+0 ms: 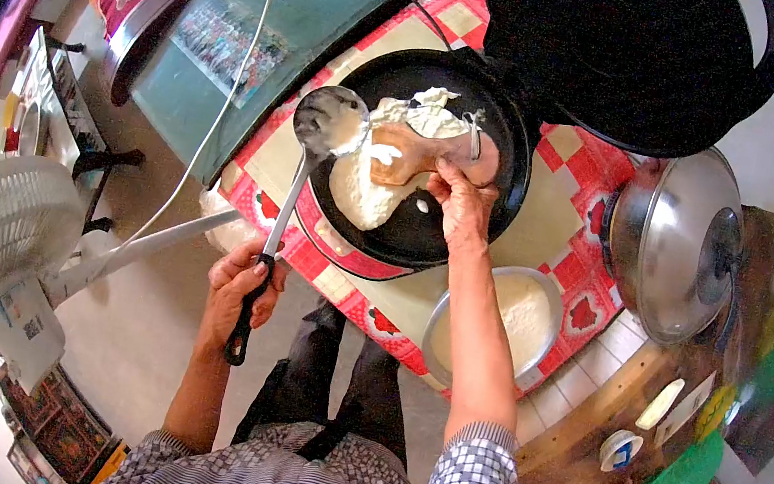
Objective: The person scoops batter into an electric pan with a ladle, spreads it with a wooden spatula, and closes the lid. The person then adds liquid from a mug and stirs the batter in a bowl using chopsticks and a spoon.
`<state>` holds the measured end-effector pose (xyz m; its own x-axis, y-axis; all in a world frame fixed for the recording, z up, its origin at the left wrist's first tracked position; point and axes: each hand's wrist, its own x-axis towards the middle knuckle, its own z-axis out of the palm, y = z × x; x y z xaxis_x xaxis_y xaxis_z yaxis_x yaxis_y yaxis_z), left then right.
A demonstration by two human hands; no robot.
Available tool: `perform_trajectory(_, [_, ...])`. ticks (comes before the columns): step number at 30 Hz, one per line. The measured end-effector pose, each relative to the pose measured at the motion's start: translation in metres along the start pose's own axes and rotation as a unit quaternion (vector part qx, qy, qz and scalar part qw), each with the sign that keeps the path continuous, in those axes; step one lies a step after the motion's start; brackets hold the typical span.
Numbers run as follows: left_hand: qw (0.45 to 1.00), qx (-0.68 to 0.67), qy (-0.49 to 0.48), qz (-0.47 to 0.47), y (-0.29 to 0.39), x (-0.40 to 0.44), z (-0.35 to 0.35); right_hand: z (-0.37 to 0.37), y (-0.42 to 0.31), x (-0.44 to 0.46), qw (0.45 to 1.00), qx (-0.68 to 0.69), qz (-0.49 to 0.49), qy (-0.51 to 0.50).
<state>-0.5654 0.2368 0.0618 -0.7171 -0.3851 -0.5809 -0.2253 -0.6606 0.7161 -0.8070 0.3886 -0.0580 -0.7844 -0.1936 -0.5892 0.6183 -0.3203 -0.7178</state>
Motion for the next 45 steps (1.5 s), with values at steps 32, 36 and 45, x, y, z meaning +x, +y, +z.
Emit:
perform_trajectory(32, [0.999,-0.021,0.034,0.028,-0.003,-0.016,-0.012,-0.038,-0.028,-0.076,0.732,-0.489,-0.268,-0.391])
perform_trajectory(36, [0.999,-0.042,0.024,0.02,-0.01,-0.017,-0.004,-0.069,-0.057,-0.089,0.754,-0.493,-0.241,-0.361])
perform_trajectory(45, [0.998,-0.06,0.021,0.02,-0.017,-0.022,0.014,-0.032,-0.012,-0.077,0.995,-0.073,-0.06,-0.045])
